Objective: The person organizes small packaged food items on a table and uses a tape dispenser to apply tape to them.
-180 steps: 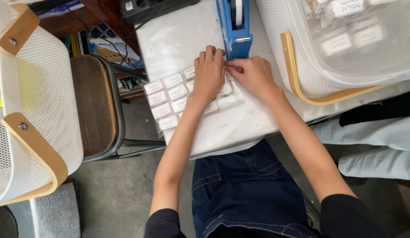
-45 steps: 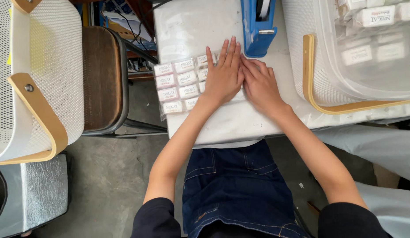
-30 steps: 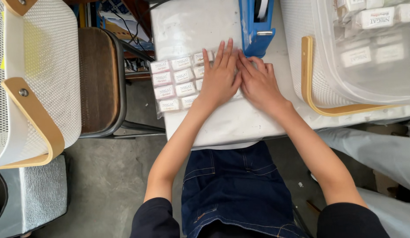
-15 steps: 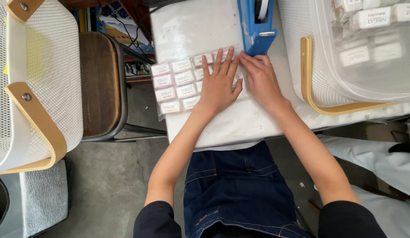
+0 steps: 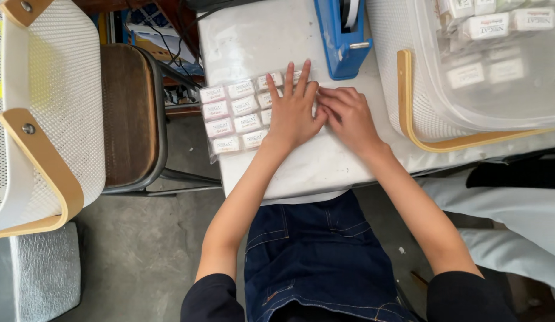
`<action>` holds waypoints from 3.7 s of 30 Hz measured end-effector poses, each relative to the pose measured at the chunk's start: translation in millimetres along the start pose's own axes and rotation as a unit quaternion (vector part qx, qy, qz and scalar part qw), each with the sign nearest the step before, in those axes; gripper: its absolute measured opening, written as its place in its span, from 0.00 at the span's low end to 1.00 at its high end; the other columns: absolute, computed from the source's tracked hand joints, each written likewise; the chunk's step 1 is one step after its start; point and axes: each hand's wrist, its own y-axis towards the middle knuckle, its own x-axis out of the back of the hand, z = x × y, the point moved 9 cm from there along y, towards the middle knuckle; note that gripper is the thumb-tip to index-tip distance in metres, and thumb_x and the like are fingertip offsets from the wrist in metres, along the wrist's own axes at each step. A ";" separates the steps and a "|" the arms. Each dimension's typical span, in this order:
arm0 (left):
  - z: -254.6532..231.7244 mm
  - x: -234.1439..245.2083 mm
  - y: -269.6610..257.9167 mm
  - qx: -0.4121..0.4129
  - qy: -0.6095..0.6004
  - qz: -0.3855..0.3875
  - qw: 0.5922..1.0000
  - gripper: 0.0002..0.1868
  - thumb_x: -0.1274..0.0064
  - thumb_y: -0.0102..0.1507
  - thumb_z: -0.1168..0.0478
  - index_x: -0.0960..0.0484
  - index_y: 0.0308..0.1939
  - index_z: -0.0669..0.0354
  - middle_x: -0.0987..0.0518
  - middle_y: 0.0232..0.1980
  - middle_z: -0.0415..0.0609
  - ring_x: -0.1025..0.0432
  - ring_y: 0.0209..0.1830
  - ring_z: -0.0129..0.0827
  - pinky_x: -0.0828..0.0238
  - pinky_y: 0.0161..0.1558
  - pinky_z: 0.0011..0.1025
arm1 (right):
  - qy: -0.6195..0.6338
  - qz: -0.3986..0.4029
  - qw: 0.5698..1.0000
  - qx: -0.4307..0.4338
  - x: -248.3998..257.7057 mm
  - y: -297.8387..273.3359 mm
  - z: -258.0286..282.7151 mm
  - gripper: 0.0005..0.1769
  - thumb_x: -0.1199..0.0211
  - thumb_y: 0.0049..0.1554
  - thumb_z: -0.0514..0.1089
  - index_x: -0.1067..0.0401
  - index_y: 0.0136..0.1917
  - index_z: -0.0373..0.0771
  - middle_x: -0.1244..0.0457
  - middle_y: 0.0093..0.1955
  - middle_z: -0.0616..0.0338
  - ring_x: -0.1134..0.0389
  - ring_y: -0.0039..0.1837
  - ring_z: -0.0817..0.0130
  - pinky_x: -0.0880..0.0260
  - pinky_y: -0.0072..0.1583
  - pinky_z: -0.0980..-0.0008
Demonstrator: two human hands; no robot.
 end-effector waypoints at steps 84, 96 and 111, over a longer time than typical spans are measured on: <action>10.8 -7.0 42.5 0.070 0.026 -0.110 0.991 0.21 0.45 0.54 0.54 0.29 0.49 0.52 0.36 0.69 0.55 0.51 0.73 0.57 0.70 0.66 0.69 | 0.310 -0.242 0.862 -0.321 70.3 67.2 -56.6 0.12 0.43 0.58 0.51 0.28 0.40 0.42 0.34 0.39 0.67 0.38 0.42 0.81 0.36 0.50 0.80; 5.3 11.3 36.9 0.098 -0.038 -0.055 0.993 0.18 0.47 0.57 0.59 0.29 0.50 0.55 0.36 0.68 0.58 0.51 0.73 0.56 0.79 0.67 0.66 | 0.355 -0.219 0.806 -0.419 37.4 15.5 -58.2 0.12 0.39 0.58 0.52 0.26 0.40 0.44 0.40 0.31 0.68 0.41 0.38 0.81 0.44 0.41 0.82; 4.9 7.4 37.5 0.098 -0.031 -0.050 0.993 0.17 0.48 0.58 0.60 0.30 0.50 0.55 0.37 0.68 0.60 0.52 0.73 0.57 0.80 0.66 0.67 | 0.579 -0.163 0.638 -0.480 -18.8 2.7 -70.0 0.18 0.38 0.54 0.60 0.29 0.47 0.46 0.35 0.42 0.65 0.31 0.50 0.71 0.33 0.50 0.72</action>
